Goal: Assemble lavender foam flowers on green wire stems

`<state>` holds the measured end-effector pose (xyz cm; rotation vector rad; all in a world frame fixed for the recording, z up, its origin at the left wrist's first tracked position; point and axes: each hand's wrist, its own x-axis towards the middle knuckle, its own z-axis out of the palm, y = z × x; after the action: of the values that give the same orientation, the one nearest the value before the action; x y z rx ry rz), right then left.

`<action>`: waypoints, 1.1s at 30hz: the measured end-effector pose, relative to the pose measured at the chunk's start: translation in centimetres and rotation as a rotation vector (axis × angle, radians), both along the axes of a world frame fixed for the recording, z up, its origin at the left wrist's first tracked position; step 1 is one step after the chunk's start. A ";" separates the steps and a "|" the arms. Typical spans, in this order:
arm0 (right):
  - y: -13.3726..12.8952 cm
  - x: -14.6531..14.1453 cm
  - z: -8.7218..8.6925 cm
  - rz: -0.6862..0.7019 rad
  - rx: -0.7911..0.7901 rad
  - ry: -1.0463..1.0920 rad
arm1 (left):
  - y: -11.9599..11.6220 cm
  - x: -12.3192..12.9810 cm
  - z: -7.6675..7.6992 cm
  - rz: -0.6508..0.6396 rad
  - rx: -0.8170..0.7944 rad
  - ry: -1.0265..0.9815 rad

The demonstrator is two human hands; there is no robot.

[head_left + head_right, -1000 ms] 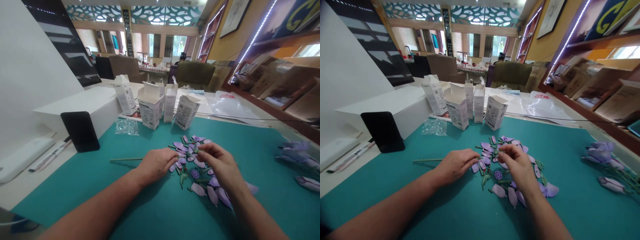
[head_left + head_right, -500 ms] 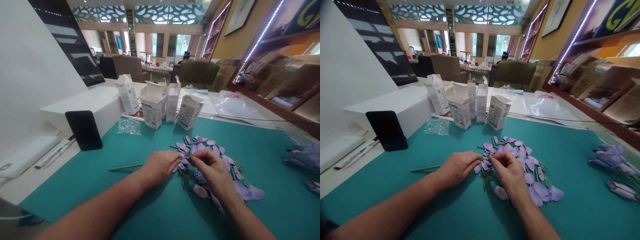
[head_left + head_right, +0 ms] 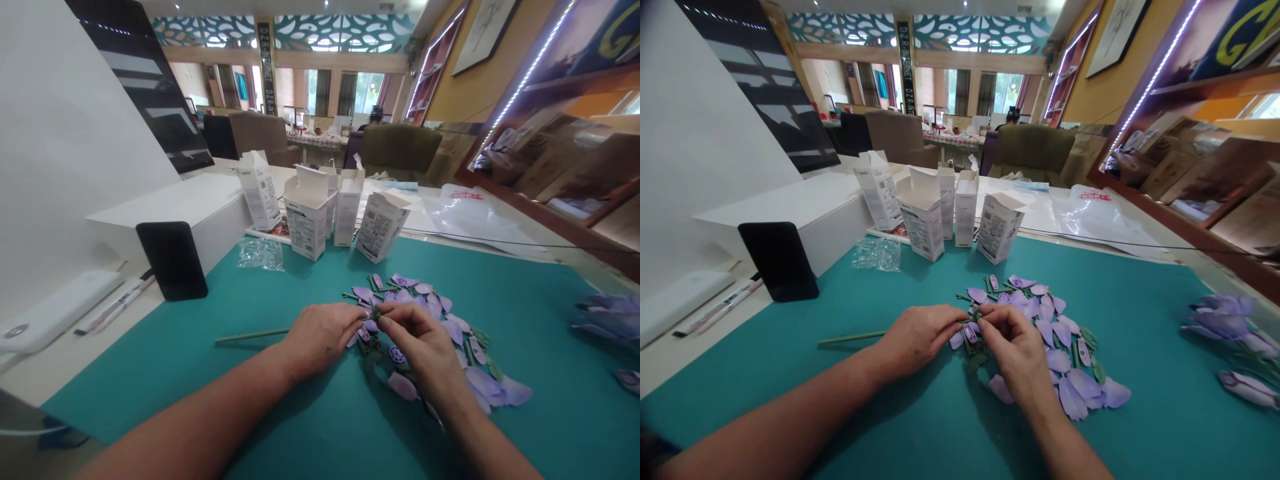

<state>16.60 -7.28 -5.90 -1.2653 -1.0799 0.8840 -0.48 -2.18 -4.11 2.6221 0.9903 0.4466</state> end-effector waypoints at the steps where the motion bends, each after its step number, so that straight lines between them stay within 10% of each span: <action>1: 0.0 0.0 0.1 -0.005 -0.008 0.012 | 0.0 0.0 0.0 0.000 0.001 0.003; 33: 0.0 -0.3 -0.9 -0.025 -0.030 -0.035 | -0.5 0.4 0.9 0.108 -0.048 0.130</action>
<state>16.31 -7.25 -6.80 -1.3207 -1.0794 0.8654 -0.08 -2.67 -3.17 2.5912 1.1732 0.2761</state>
